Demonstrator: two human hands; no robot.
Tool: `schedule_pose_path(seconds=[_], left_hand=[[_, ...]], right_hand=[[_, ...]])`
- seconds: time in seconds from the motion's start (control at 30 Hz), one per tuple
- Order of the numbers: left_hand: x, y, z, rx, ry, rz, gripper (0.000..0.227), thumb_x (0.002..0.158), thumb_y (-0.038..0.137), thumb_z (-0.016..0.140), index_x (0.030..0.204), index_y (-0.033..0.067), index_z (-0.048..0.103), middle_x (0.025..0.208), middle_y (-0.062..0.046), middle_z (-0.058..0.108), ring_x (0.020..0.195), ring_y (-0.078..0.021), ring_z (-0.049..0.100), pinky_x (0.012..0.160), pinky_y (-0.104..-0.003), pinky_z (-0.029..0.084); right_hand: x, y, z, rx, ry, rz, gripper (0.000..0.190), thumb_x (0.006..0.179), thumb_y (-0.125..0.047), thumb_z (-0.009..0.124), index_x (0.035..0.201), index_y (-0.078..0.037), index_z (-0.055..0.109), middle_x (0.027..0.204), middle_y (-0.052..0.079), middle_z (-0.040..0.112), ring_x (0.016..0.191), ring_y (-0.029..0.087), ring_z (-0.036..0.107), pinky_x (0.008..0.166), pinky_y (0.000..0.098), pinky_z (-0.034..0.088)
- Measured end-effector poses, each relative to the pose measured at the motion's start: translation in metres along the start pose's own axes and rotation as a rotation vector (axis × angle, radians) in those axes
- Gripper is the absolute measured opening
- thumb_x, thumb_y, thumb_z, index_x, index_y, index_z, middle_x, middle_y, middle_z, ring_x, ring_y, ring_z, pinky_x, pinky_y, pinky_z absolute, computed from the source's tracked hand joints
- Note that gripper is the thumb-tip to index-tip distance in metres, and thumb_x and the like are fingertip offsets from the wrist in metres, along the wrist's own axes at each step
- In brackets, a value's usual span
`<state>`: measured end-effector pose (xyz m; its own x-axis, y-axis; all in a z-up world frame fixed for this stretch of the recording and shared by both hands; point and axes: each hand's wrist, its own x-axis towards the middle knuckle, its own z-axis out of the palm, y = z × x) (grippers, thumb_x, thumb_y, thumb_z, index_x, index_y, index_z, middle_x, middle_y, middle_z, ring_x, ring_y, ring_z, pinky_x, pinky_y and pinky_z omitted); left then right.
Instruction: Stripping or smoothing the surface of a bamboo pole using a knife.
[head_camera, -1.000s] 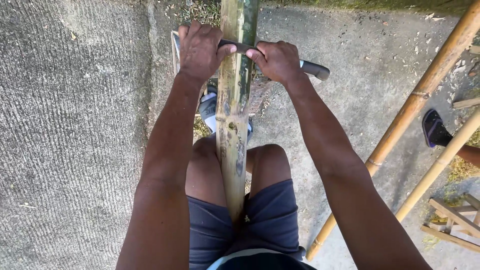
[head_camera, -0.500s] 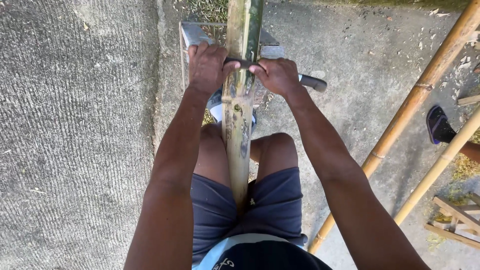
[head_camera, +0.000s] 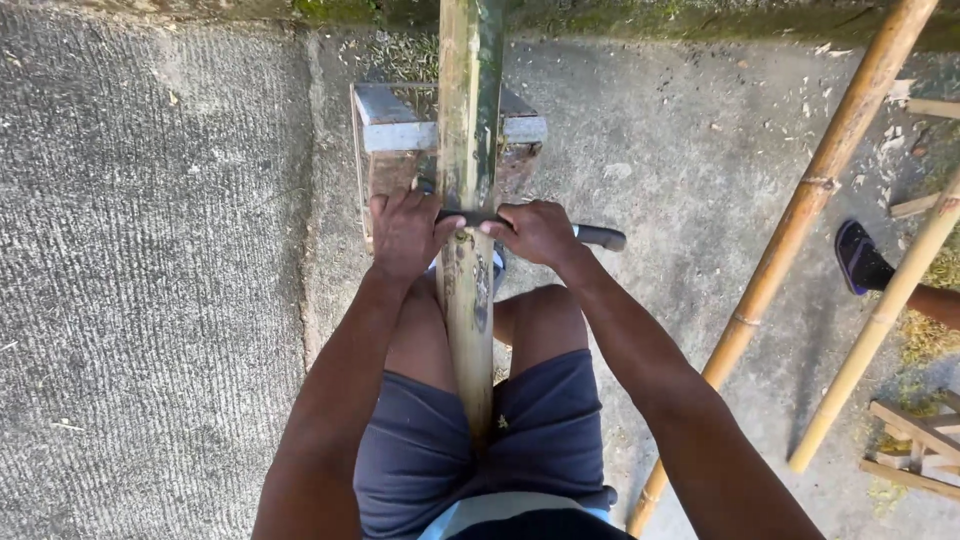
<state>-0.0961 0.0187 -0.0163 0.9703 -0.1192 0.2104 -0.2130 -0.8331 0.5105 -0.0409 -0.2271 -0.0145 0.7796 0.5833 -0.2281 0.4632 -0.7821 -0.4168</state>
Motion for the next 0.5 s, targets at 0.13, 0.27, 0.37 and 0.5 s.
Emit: schedule_pose_path(seconds=[0.13, 0.27, 0.37, 0.5], left_hand=[[0.033, -0.007, -0.003, 0.003, -0.076, -0.001, 0.045, 0.091, 0.054, 0.070, 0.101, 0.0106, 0.075, 0.094, -0.009, 0.072, 0.098, -0.0282, 0.061, 0.086, -0.048, 0.035], [0.111, -0.032, 0.010, -0.032, -0.043, 0.036, 0.035, 0.098, 0.053, 0.070, 0.102, 0.0190, 0.079, 0.094, -0.005, 0.073, 0.096, -0.0261, 0.059, 0.090, -0.048, 0.034], [0.164, -0.047, 0.016, 0.007, -0.001, 0.068, 0.041, 0.098, 0.056, 0.071, 0.103, 0.0163, 0.078, 0.093, -0.007, 0.072, 0.095, -0.0261, 0.059, 0.089, -0.048, 0.035], [0.206, -0.065, 0.024, 0.107, 0.201, 0.187, 0.050, 0.099, 0.061, 0.072, 0.098, 0.0117, 0.075, 0.100, -0.006, 0.073, 0.108, -0.0273, 0.061, 0.096, -0.052, 0.038]], right_hand=[[0.022, 0.017, -0.003, 0.064, 0.006, -0.016, 0.051, 0.100, -0.060, 0.056, 0.082, -0.013, 0.068, 0.063, 0.012, 0.064, 0.062, 0.035, 0.067, 0.062, 0.0497, 0.052], [0.085, 0.057, -0.024, -0.018, 0.038, 0.089, 0.055, 0.106, -0.062, 0.050, 0.077, -0.016, 0.064, 0.057, 0.000, 0.054, 0.044, 0.018, 0.053, 0.047, 0.0427, 0.049], [0.129, 0.078, -0.052, -0.048, 0.101, 0.074, 0.054, 0.109, -0.060, 0.052, 0.079, -0.017, 0.064, 0.055, -0.003, 0.051, 0.043, 0.014, 0.049, 0.048, 0.0424, 0.048], [0.167, 0.086, -0.080, -0.130, 0.182, 0.040, 0.054, 0.111, -0.060, 0.060, 0.080, -0.015, 0.066, 0.059, 0.004, 0.056, 0.052, 0.025, 0.056, 0.064, 0.0492, 0.050]])
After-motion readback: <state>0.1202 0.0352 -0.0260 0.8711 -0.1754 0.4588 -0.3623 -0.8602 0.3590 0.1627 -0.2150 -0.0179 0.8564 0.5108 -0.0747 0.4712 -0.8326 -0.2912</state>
